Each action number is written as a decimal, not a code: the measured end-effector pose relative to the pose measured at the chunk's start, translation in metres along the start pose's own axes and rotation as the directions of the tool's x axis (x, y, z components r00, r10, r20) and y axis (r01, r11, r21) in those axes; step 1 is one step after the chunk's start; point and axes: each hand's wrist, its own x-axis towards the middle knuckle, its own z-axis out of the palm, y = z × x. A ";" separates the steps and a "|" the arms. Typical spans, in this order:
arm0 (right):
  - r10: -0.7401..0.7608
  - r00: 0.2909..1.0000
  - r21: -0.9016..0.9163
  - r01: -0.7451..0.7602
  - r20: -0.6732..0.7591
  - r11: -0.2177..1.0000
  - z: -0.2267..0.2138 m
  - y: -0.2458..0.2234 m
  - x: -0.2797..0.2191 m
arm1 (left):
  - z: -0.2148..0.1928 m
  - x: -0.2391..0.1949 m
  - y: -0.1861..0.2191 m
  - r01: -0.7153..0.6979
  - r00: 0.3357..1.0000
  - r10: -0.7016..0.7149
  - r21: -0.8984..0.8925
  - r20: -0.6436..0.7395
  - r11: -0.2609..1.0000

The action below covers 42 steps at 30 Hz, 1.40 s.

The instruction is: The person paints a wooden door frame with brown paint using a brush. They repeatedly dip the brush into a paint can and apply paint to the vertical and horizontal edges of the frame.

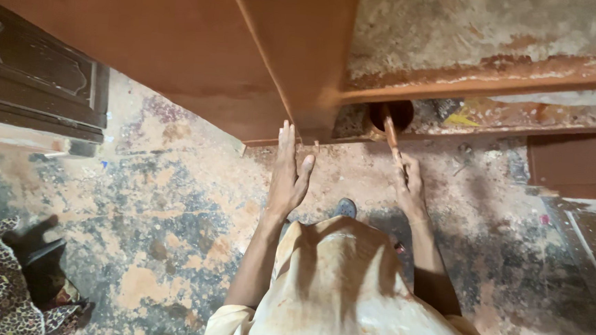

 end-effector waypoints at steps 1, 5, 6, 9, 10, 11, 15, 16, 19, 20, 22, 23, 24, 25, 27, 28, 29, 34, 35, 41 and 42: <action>0.085 0.995 0.053 -0.088 0.047 0.995 0.000 -0.005 -0.003 | -0.005 0.001 -0.001 0.002 1.000 -0.002 -0.001 -0.006 1.000; -0.001 0.982 0.190 -0.035 0.187 0.981 0.000 -0.045 -0.017 | -0.027 0.010 -0.003 -0.008 0.999 0.006 -0.058 -0.037 0.998; -0.121 0.972 0.215 0.077 0.203 0.974 0.001 -0.060 -0.019 | -0.033 0.012 -0.002 -0.012 0.999 0.008 -0.084 -0.045 0.996; -0.335 0.912 0.245 0.277 0.236 0.929 0.011 -0.115 -0.019 | -0.048 0.016 0.002 -0.040 0.997 0.028 -0.158 -0.076 0.987; -0.348 0.905 0.294 0.274 0.243 0.916 0.012 -0.136 -0.018 | -0.054 0.017 0.004 -0.062 0.994 0.044 -0.187 -0.099 0.980; -0.363 0.898 0.342 0.269 0.248 0.900 0.014 -0.158 -0.014 | -0.060 0.018 0.007 -0.085 0.991 0.059 -0.216 -0.123 0.973; -0.666 0.740 0.492 0.547 0.094 0.678 0.024 -0.254 0.038 | -0.082 0.017 0.016 -0.133 0.981 0.082 -0.300 -0.176 0.945; -0.724 0.688 0.584 0.567 0.051 0.581 0.021 -0.280 0.050 | -0.087 0.017 0.018 -0.137 0.982 0.088 -0.309 -0.165 0.941; -0.767 0.637 0.619 0.633 -0.077 0.464 0.004 -0.358 0.079 | -0.097 0.022 0.025 -0.157 0.982 0.117 -0.302 -0.146 0.940; -0.735 0.672 0.611 0.618 -0.084 0.495 -0.004 -0.381 0.080 | -0.099 0.023 0.028 -0.161 0.982 0.126 -0.275 -0.141 0.948; -0.701 0.705 0.579 0.618 -0.109 0.532 -0.014 -0.415 0.086 | -0.102 0.027 0.032 -0.171 0.981 0.141 -0.253 -0.130 0.952; -0.695 0.709 0.569 0.625 -0.125 0.535 -0.012 -0.426 0.089 | -0.103 0.028 0.033 -0.172 0.982 0.144 -0.261 -0.123 0.950; -0.688 0.712 0.559 0.631 -0.141 0.539 -0.009 -0.430 0.093 | -0.103 0.029 0.034 -0.173 0.982 0.147 -0.269 -0.115 0.947; -0.677 0.719 0.561 0.629 -0.157 0.538 0.000 -0.430 0.095 | -0.103 0.030 0.034 -0.179 0.982 0.153 -0.269 -0.114 0.947; -0.660 0.729 0.520 0.641 -0.181 0.565 0.021 -0.412 0.097 | -0.104 0.031 0.033 -0.190 0.980 0.165 -0.269 -0.113 0.944; -0.654 0.732 0.475 0.652 -0.190 0.591 0.035 -0.396 0.095 | -0.105 0.032 0.031 -0.182 0.982 0.158 -0.269 -0.107 0.946; -0.599 0.777 0.429 0.617 -0.195 0.660 0.049 -0.375 0.081 | -0.106 0.031 0.029 -0.170 0.984 0.148 -0.269 -0.103 0.948; -0.400 0.910 0.509 0.395 -0.107 0.764 0.110 -0.245 0.015 | -0.107 0.030 0.009 -0.138 0.988 0.114 -0.271 -0.101 0.953; -0.329 0.942 0.526 0.316 -0.070 0.790 0.118 -0.219 0.000 | -0.106 0.030 0.006 -0.141 0.988 0.117 -0.268 -0.104 0.953; 0.055 0.998 0.455 -0.065 0.035 0.888 0.164 -0.093 -0.056 | -0.095 0.029 -0.001 -0.130 0.991 0.121 -0.307 -0.049 0.943; 0.105 0.993 0.475 -0.121 0.061 0.872 0.165 -0.082 -0.063 | -0.094 0.029 0.000 -0.135 0.991 0.129 -0.310 -0.039 0.941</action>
